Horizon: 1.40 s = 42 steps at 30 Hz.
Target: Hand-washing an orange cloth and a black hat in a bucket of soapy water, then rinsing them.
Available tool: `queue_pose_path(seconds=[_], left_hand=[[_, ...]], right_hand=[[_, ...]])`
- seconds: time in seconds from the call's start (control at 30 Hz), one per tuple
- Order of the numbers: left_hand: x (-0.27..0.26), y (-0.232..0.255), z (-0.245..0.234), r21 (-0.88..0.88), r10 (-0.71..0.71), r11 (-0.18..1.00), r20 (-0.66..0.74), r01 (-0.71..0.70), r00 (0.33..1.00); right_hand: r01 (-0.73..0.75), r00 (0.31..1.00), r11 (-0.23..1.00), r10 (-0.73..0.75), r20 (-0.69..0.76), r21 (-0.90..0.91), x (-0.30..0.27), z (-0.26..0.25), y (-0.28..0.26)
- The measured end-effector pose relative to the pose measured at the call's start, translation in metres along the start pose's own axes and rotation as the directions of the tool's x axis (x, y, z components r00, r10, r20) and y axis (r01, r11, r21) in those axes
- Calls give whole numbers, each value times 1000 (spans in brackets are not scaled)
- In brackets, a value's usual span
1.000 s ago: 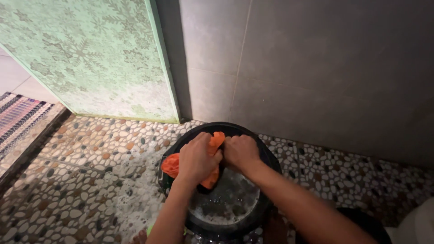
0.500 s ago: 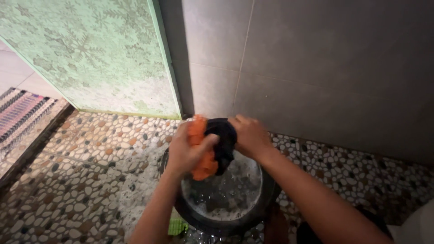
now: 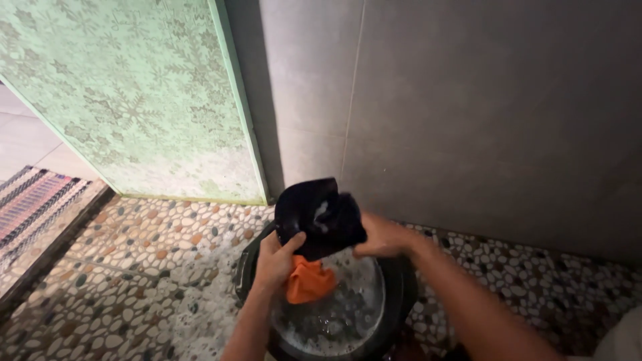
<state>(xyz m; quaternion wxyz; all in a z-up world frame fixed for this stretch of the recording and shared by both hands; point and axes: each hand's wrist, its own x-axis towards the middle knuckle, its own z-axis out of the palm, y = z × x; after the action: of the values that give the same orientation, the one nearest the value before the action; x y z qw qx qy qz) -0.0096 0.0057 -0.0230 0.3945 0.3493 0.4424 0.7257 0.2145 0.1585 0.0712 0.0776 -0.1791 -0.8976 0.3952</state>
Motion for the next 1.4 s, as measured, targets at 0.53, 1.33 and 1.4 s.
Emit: queue_pose_path(seconds=[0.53,1.33,1.4], left_hand=[[-36,93,76,597,-22,802,-12,25,1000],[-11,130,20,863,250,482,31,-152,968],[-6,156,16,926,200,361,39,-110,979]], right_hand=[[-336,769,940,235,-595,-64,16,47,-72],[-296,862,955,261,-434,-15,5,29,60],[-530,750,846,430,-503,-67,-8,33,116]])
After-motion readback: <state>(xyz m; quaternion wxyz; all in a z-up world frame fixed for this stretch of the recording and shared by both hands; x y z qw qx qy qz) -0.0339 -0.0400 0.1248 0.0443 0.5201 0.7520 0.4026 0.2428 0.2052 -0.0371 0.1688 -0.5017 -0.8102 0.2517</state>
